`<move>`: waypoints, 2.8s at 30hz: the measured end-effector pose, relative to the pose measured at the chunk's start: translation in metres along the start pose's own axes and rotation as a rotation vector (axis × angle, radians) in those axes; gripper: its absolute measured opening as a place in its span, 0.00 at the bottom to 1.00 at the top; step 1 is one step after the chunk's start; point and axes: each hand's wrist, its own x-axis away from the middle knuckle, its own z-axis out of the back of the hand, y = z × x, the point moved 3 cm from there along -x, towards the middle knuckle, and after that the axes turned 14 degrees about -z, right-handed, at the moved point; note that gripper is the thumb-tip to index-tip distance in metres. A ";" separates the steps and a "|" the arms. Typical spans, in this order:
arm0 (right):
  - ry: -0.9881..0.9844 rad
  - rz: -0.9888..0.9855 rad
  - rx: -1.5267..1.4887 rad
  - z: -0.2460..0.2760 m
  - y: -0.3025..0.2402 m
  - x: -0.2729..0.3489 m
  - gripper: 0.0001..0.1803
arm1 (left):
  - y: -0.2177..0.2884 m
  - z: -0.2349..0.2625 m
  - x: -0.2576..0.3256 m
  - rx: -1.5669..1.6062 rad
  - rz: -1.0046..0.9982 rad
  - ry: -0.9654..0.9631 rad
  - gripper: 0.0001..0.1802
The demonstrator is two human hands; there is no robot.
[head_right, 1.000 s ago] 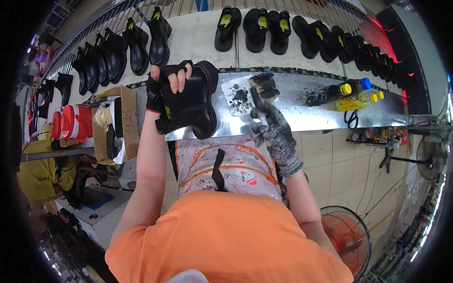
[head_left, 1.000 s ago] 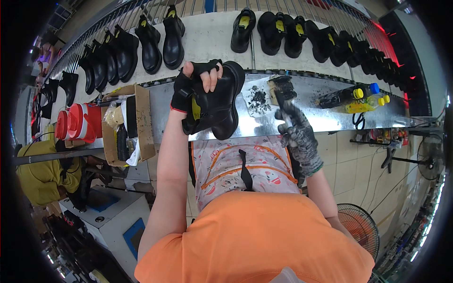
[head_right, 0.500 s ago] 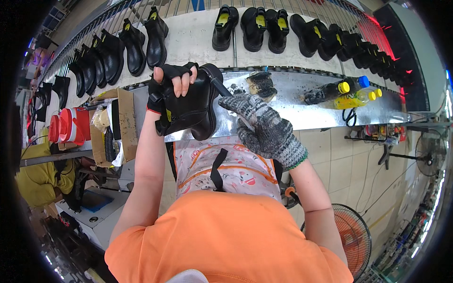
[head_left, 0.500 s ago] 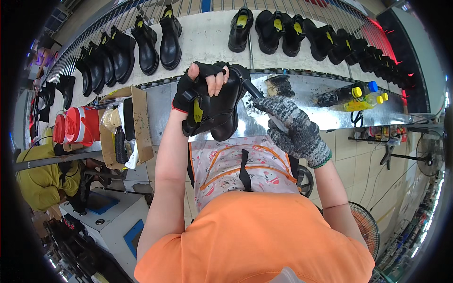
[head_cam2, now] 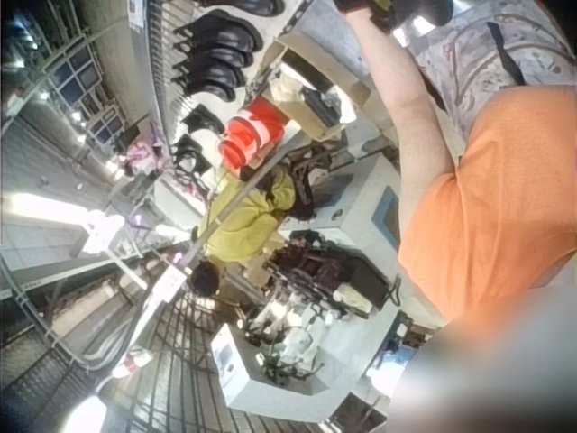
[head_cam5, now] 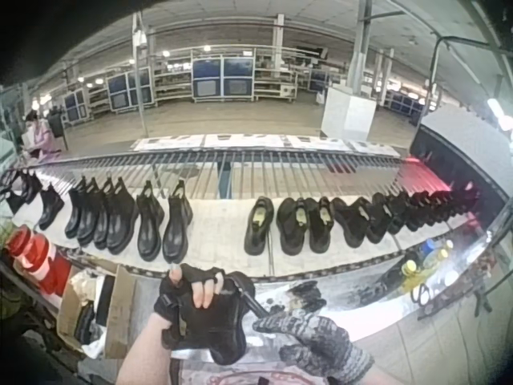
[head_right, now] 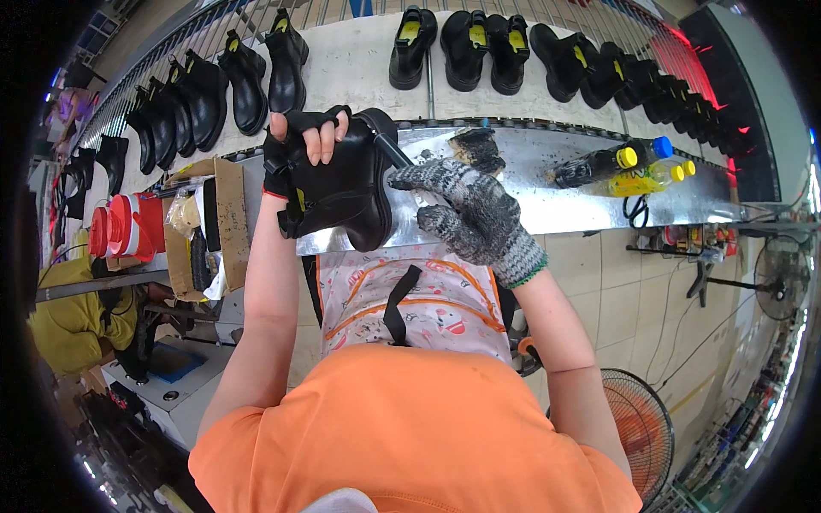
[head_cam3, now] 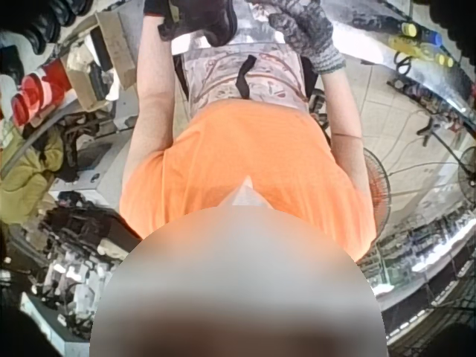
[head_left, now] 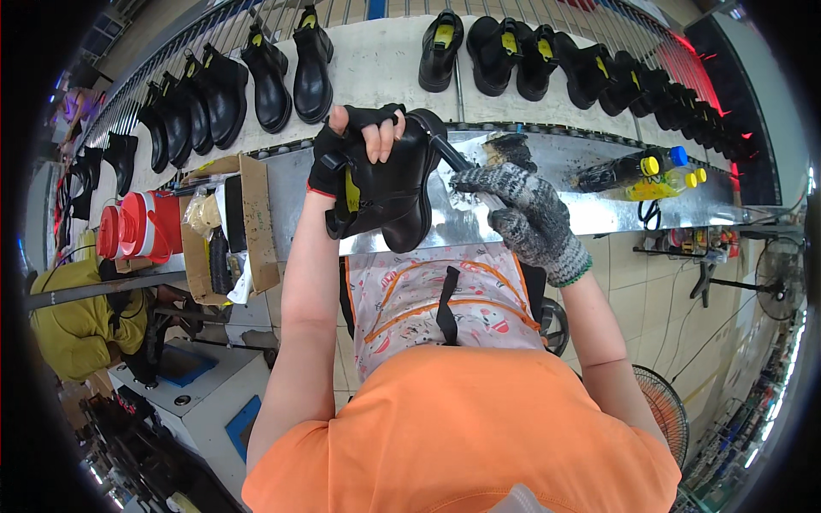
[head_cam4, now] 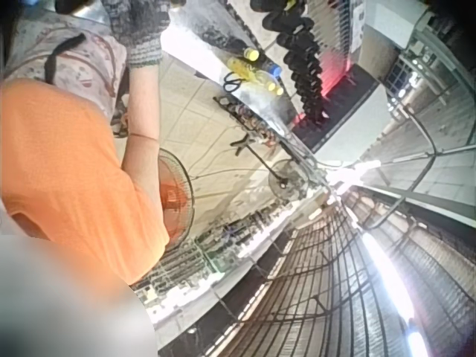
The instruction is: Polishing and finishing leather boots on a manufacturing line.
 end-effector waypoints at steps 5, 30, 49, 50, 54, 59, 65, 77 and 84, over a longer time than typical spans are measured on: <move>0.092 0.100 -0.153 -0.039 0.020 -0.007 0.37 | 0.002 0.038 0.012 0.083 -0.087 0.047 0.41; -0.245 -0.155 -0.398 -0.102 0.067 -0.005 0.15 | 0.016 0.132 0.043 0.163 -0.264 0.070 0.42; -0.447 -0.744 -1.518 -0.134 0.134 0.040 0.49 | -0.001 0.214 0.053 -0.099 -0.111 0.343 0.42; -0.426 -0.736 -1.586 -0.135 0.135 0.040 0.49 | -0.002 0.215 0.054 -0.145 -0.090 0.331 0.42; -0.385 -0.714 -1.627 -0.130 0.137 0.038 0.50 | -0.015 0.202 0.061 -0.422 -0.047 0.615 0.39; -0.154 -0.904 -1.617 -0.124 0.128 0.037 0.52 | -0.009 0.170 0.063 -1.341 -0.168 0.660 0.24; -0.047 -0.927 -1.551 -0.107 0.114 0.034 0.50 | 0.016 0.154 0.075 -1.686 0.118 0.631 0.30; 0.136 -1.007 -1.294 -0.087 0.096 0.023 0.41 | 0.041 0.052 0.116 -1.795 0.233 0.767 0.50; 0.164 -0.984 -1.209 -0.088 0.084 0.018 0.39 | 0.043 0.007 0.137 -1.792 0.181 0.767 0.41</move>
